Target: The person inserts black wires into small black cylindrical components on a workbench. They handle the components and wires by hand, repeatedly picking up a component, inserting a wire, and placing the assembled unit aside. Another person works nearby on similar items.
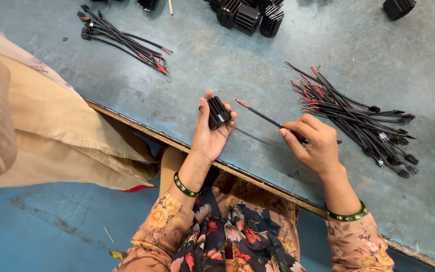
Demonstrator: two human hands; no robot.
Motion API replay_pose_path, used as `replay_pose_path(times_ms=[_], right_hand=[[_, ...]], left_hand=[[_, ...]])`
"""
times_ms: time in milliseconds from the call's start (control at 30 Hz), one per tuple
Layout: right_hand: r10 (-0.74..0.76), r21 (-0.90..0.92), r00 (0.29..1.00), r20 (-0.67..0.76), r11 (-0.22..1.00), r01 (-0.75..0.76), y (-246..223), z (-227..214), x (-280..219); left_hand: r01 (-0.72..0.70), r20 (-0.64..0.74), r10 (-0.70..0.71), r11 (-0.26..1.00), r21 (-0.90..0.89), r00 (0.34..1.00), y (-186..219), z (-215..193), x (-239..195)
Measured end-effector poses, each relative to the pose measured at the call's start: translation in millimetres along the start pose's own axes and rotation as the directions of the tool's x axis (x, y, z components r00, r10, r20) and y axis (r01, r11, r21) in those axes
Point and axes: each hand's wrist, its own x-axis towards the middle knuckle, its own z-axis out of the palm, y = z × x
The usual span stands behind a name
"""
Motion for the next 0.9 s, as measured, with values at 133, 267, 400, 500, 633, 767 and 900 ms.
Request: replay_pose_path(times_ms=[133,267,400,500,633,767,900], right_hand=[[0.013,-0.004,1.000,-0.012,1.000,-0.013,2.5,-1.5,-0.1],[0.021,0.034,0.999,-0.049,0.999,-0.019,7.8,1.3,-4.8],[0.175,0.308,0.984,-0.038,0.939,-0.155,15.9,11.9,-10.2],[0.318,0.681,0.936,0.154,0.652,-0.334,24.5,20.7,-13.3],[0.318,0.774,0.920,0.228,0.515,-0.370,33.0,23.5,-17.0],[0.435,0.836,0.894,0.108,0.448,-0.318,35.9,14.7,-14.4],[0.391,0.809,0.919,0.037,0.528,-0.257,26.4,10.4,-14.0]], left_hand=[[0.040,0.088,-0.031,0.994,-0.104,0.996,7.4,23.5,-4.8],[0.041,0.029,-0.043,0.998,0.046,0.999,9.8,33.6,-4.8],[-0.074,-0.012,0.079,0.969,0.235,0.997,-4.9,35.7,1.0],[-0.055,-0.026,0.062,0.976,0.209,0.998,-26.7,41.9,4.4],[0.084,0.029,-0.091,0.980,0.181,0.995,-50.4,52.2,5.7],[0.143,0.090,-0.186,0.924,0.355,0.978,-55.2,52.1,9.8],[0.295,0.064,-0.332,0.899,0.324,0.941,-52.4,40.8,8.5]])
